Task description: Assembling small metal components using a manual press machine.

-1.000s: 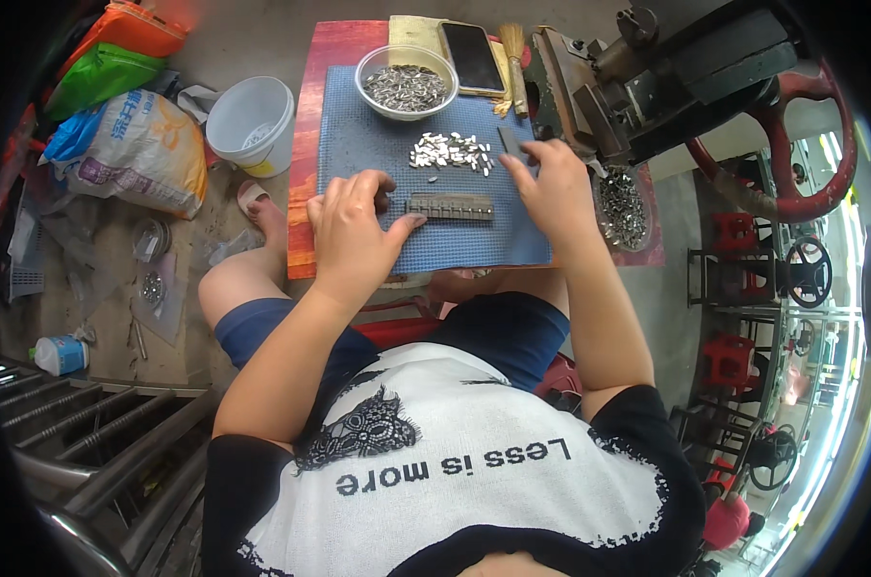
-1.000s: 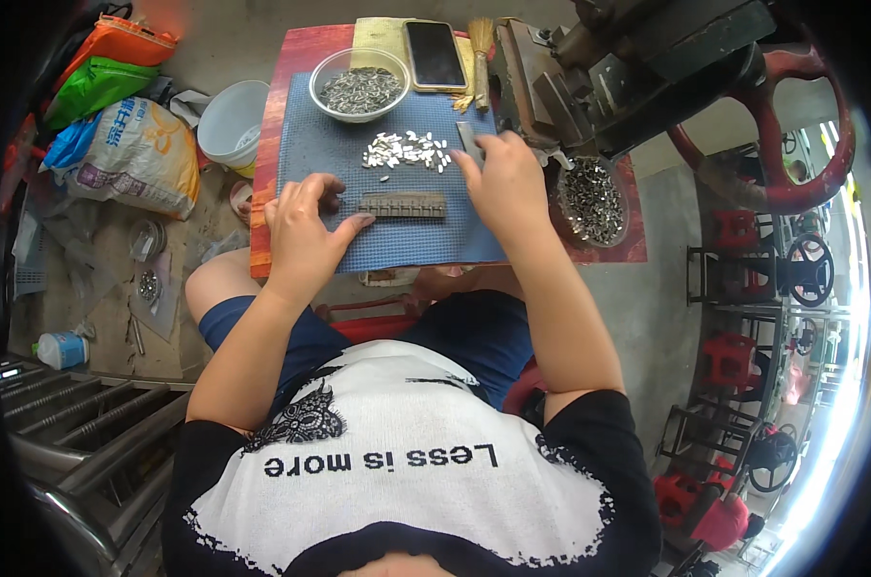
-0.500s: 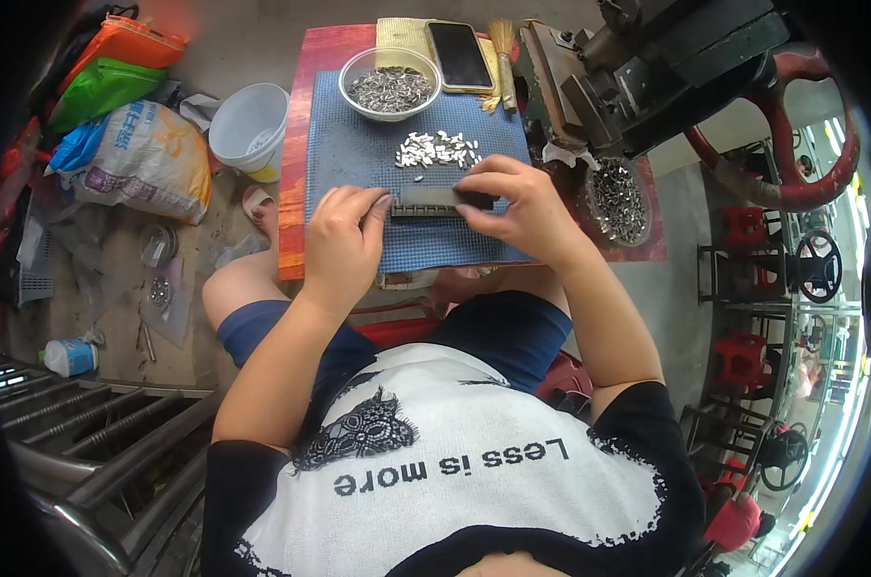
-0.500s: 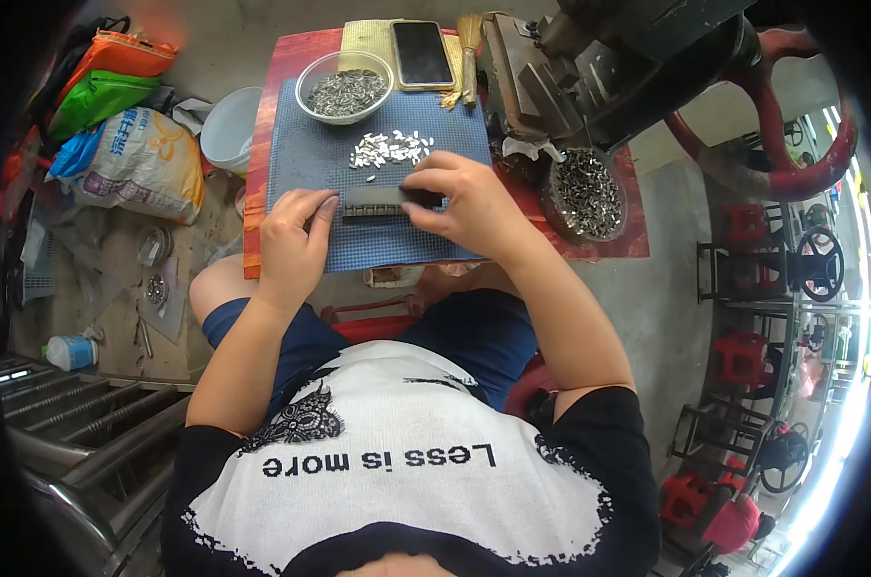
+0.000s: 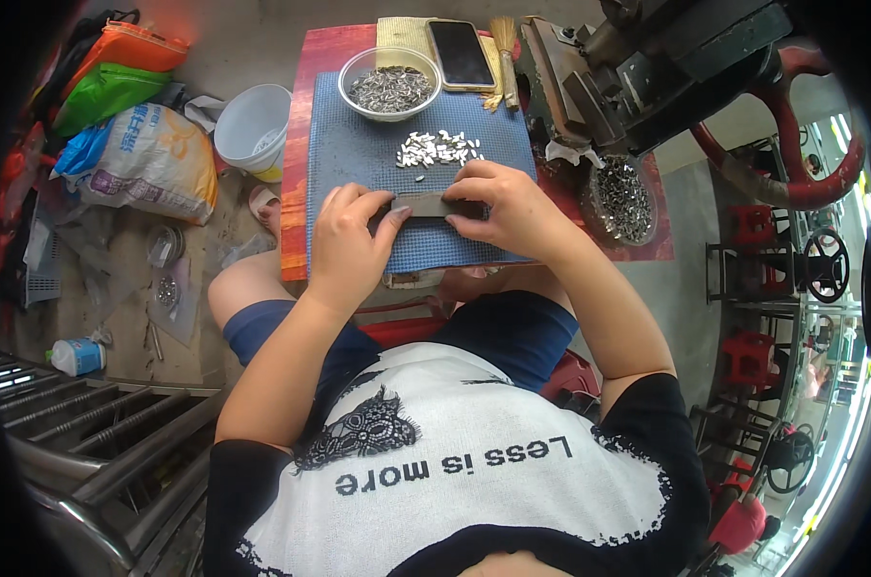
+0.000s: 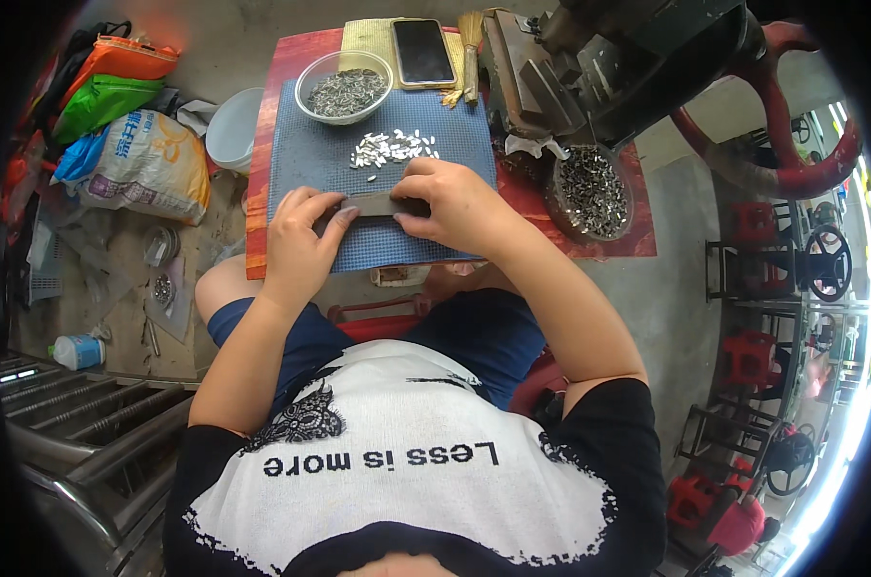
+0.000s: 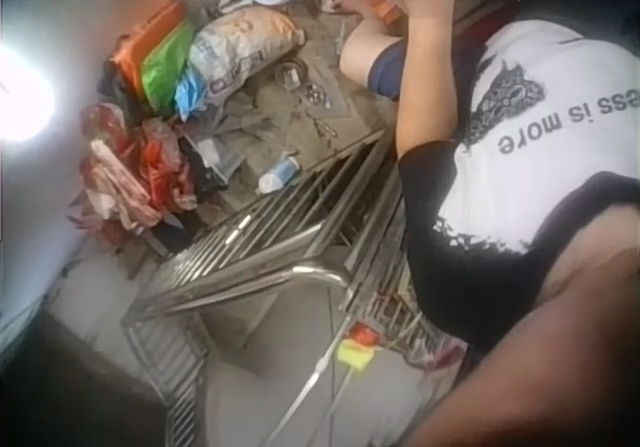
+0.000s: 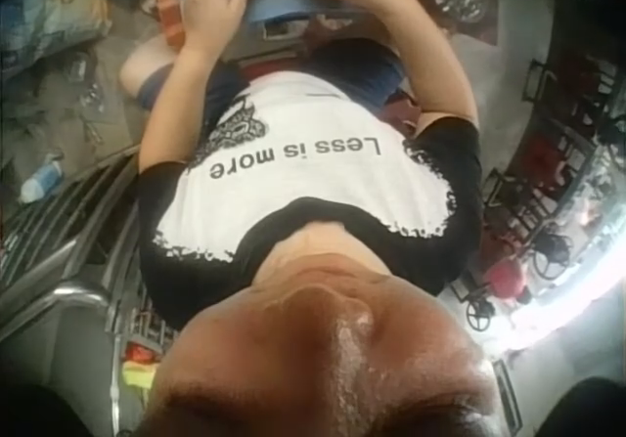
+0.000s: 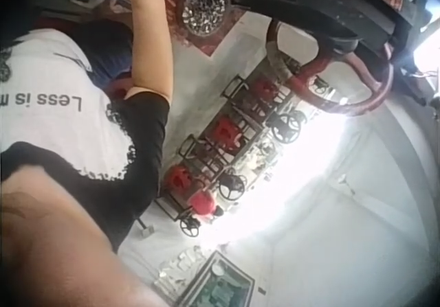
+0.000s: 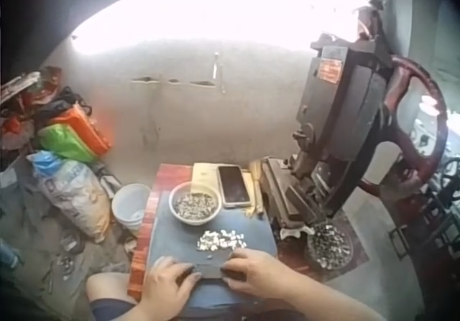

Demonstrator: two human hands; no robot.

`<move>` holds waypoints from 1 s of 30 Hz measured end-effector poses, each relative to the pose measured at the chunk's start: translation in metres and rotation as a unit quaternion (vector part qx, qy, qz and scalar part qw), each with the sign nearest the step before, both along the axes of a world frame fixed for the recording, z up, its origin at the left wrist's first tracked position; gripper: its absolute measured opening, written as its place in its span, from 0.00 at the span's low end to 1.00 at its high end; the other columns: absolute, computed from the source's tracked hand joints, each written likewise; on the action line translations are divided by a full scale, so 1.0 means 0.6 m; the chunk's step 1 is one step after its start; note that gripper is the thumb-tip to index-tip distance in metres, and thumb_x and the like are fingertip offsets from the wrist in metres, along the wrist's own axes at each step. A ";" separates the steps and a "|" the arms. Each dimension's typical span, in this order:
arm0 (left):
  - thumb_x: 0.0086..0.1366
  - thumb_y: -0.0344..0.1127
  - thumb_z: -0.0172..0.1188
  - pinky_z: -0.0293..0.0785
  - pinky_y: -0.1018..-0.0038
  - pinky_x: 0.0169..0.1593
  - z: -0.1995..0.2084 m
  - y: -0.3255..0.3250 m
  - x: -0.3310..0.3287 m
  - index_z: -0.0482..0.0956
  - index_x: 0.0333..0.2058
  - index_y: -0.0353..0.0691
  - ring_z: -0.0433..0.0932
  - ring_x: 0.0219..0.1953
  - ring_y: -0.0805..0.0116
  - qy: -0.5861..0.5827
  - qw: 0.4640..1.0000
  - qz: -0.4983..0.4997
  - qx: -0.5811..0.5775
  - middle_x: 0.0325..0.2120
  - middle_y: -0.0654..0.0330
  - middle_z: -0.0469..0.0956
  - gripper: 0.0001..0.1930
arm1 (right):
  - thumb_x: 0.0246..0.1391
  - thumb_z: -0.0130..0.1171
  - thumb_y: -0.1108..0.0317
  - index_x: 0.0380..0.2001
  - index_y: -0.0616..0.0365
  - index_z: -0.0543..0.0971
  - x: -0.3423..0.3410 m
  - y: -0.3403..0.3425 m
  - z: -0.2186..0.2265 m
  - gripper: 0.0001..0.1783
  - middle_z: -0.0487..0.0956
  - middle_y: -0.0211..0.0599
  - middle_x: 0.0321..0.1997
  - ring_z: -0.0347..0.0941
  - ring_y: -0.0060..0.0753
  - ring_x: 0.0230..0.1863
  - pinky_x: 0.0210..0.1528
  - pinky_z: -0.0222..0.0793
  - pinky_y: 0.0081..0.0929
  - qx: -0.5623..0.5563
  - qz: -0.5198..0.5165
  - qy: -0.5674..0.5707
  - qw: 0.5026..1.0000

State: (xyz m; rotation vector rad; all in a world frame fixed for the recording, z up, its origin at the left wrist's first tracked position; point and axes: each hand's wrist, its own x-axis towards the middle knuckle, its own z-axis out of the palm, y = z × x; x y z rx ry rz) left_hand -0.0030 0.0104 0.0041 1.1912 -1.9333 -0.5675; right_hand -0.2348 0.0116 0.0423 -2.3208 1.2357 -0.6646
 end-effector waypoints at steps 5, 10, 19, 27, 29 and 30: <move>0.57 0.33 0.68 0.71 0.61 0.46 0.011 -0.004 0.006 0.80 0.36 0.33 0.75 0.40 0.50 -0.008 0.998 -0.031 0.062 0.33 0.51 0.77 0.11 | 0.45 0.70 0.72 0.37 0.63 0.81 0.005 0.003 0.018 0.14 0.78 0.41 0.37 0.77 0.44 0.40 0.44 0.75 0.34 0.043 -0.012 -0.014 0.999; 0.56 0.30 0.68 0.70 0.59 0.48 0.023 -0.016 -0.002 0.75 0.38 0.33 0.74 0.42 0.47 -0.063 0.991 -0.093 0.074 0.35 0.50 0.76 0.14 | 0.45 0.68 0.71 0.37 0.62 0.80 -0.010 0.004 0.000 0.14 0.78 0.42 0.35 0.74 0.46 0.41 0.46 0.72 0.36 0.014 0.026 0.003 1.000; 0.42 0.45 0.81 0.64 0.60 0.64 0.110 -0.120 -0.194 0.59 0.64 0.33 0.66 0.61 0.48 0.022 0.986 -0.165 -0.024 0.56 0.45 0.69 0.54 | 0.48 0.65 0.63 0.36 0.67 0.80 -0.133 0.008 0.136 0.18 0.81 0.53 0.36 0.79 0.53 0.38 0.42 0.74 0.39 -0.160 -0.364 -0.026 0.917; 0.35 0.50 0.81 0.58 0.57 0.68 0.080 -0.164 -0.363 0.48 0.68 0.28 0.61 0.65 0.43 0.083 0.978 -0.190 -0.004 0.59 0.39 0.65 0.67 | 0.48 0.64 0.60 0.36 0.67 0.82 -0.194 -0.032 0.108 0.19 0.81 0.56 0.35 0.78 0.56 0.40 0.45 0.73 0.45 -0.151 -0.387 0.056 0.908; 0.37 0.51 0.79 0.56 0.55 0.68 0.075 -0.162 -0.374 0.48 0.68 0.28 0.60 0.65 0.43 0.062 0.987 -0.146 -0.037 0.58 0.40 0.65 0.66 | 0.49 0.64 0.59 0.36 0.67 0.82 -0.199 -0.036 0.109 0.19 0.81 0.56 0.35 0.78 0.56 0.40 0.45 0.73 0.45 -0.159 -0.374 0.057 0.912; 0.37 0.53 0.78 0.55 0.53 0.67 0.068 -0.163 -0.380 0.48 0.68 0.28 0.60 0.65 0.44 0.058 0.988 -0.128 -0.063 0.58 0.41 0.65 0.65 | 0.49 0.64 0.59 0.36 0.66 0.83 -0.202 -0.037 0.109 0.19 0.81 0.57 0.35 0.78 0.56 0.40 0.46 0.73 0.45 -0.166 -0.359 0.060 0.916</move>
